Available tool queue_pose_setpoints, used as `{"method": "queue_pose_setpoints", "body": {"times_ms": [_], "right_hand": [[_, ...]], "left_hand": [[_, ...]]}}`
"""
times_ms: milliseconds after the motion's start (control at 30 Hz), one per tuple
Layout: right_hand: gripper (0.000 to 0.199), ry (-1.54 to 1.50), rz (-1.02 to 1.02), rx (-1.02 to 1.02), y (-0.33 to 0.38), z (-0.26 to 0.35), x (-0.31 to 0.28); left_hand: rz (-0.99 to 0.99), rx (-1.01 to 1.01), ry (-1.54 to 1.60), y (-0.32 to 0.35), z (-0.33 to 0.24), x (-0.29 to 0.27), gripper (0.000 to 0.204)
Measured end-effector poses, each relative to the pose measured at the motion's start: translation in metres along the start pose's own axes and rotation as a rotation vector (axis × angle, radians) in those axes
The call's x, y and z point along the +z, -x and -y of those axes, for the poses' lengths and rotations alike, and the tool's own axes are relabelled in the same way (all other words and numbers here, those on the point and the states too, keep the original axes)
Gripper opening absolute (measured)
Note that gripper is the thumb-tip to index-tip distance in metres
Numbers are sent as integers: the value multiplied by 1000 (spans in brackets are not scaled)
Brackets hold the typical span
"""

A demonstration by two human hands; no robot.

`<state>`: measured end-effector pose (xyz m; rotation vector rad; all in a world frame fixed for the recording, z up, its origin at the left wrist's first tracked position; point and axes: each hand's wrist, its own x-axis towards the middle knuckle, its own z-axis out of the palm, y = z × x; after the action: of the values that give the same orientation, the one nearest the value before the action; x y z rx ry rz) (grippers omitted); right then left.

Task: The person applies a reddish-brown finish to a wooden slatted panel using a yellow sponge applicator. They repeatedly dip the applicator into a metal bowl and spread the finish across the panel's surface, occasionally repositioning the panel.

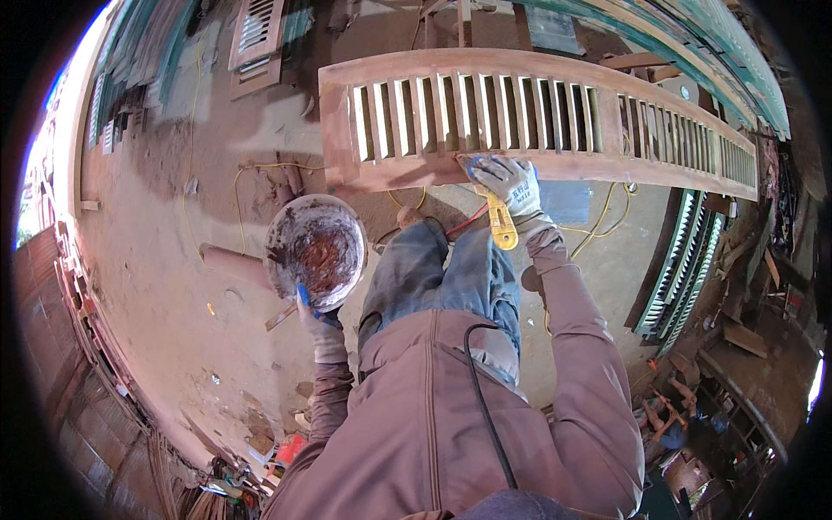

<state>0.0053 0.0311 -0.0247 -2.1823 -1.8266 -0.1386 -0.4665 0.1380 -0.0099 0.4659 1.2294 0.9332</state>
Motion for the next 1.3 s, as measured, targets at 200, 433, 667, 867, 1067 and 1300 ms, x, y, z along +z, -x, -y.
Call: {"method": "queue_pose_setpoints", "body": {"times_ms": [200,433,667,867,1067,1300], "right_hand": [[26,-72,94,14,10,12,5],[28,-109,-8,67,-8,-1,-8],[30,-184,146,-3,12,0,-9],[27,-117,19,75,16,-35,-11],[31,-124,129,12,33,-34,-19],[33,-47,39,34,33,-75,-24]], "left_hand": [[-50,5,-42,7,4,7,49],[7,19,-47,10,4,26,49],[32,30,-90,11,0,31,48],[1,42,-95,13,2,24,48],[9,-22,-52,13,0,33,49],[6,53,-59,10,7,21,49]]}}
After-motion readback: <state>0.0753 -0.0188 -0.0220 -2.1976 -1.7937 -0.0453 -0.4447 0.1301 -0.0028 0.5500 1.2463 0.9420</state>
